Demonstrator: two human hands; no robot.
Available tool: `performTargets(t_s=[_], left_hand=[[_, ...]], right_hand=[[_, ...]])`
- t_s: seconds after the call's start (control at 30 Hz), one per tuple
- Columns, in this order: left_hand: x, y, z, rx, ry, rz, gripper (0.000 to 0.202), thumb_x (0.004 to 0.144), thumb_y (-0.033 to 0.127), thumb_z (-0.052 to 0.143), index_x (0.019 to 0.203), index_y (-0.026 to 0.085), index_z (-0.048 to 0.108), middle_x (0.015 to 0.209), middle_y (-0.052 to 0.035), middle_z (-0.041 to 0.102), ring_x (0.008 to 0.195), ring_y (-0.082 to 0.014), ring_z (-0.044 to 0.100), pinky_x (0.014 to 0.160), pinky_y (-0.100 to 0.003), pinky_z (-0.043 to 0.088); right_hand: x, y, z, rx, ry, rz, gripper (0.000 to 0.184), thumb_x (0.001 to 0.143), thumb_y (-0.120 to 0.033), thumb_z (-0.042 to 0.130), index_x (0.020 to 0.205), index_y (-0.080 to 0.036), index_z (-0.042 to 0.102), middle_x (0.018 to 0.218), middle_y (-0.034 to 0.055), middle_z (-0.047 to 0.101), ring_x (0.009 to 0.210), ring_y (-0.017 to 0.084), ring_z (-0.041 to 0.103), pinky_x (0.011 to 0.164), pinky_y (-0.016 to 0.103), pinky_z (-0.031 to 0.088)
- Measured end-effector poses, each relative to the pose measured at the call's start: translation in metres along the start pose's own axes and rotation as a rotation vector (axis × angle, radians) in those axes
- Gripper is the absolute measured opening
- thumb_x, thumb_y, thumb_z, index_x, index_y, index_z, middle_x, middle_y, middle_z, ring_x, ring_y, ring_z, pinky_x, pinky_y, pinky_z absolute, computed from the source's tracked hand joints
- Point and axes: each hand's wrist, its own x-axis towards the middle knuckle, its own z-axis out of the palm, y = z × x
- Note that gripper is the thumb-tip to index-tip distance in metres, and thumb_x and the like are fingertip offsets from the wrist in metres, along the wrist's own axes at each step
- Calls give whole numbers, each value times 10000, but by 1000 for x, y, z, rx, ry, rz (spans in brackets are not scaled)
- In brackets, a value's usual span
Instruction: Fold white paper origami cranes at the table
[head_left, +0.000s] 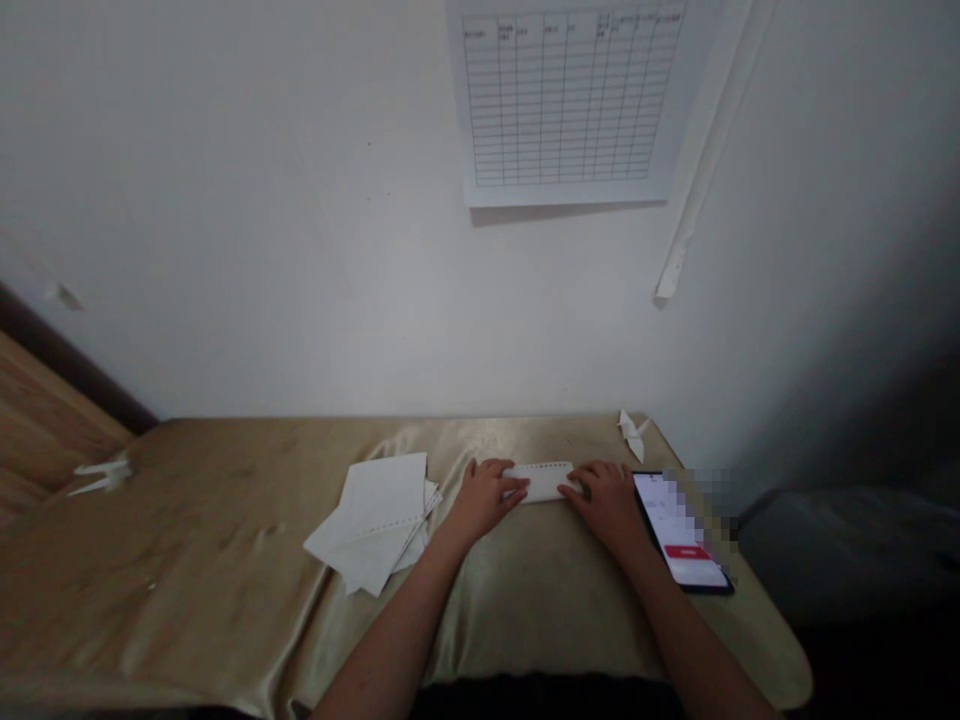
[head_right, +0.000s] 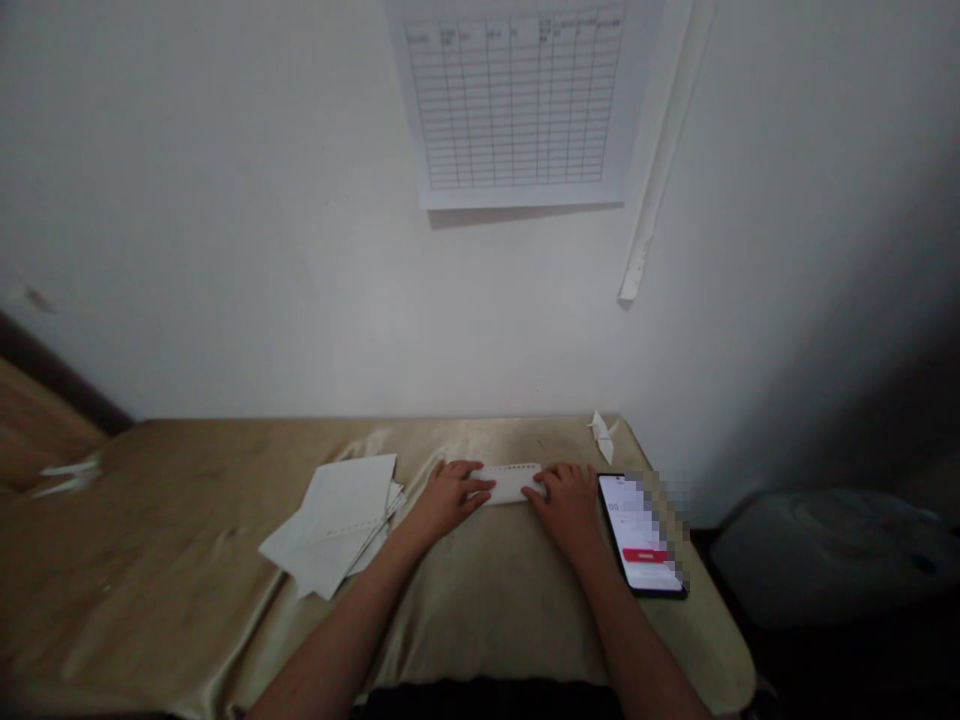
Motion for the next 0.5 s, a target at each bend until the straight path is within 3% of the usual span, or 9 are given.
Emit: performTargets(t_s=[0.5], left_hand=[[0,2,2,0,17,2,322,974,403,501,1265,377,635,1371,-49,559,1322,-251,428,1141,-571,251]], right_hand=[[-1,-4,-5,-6,-77,29,324,899,-526,548,1056,-303,724,1132,64,670,1129,282,531,1100,652,107]])
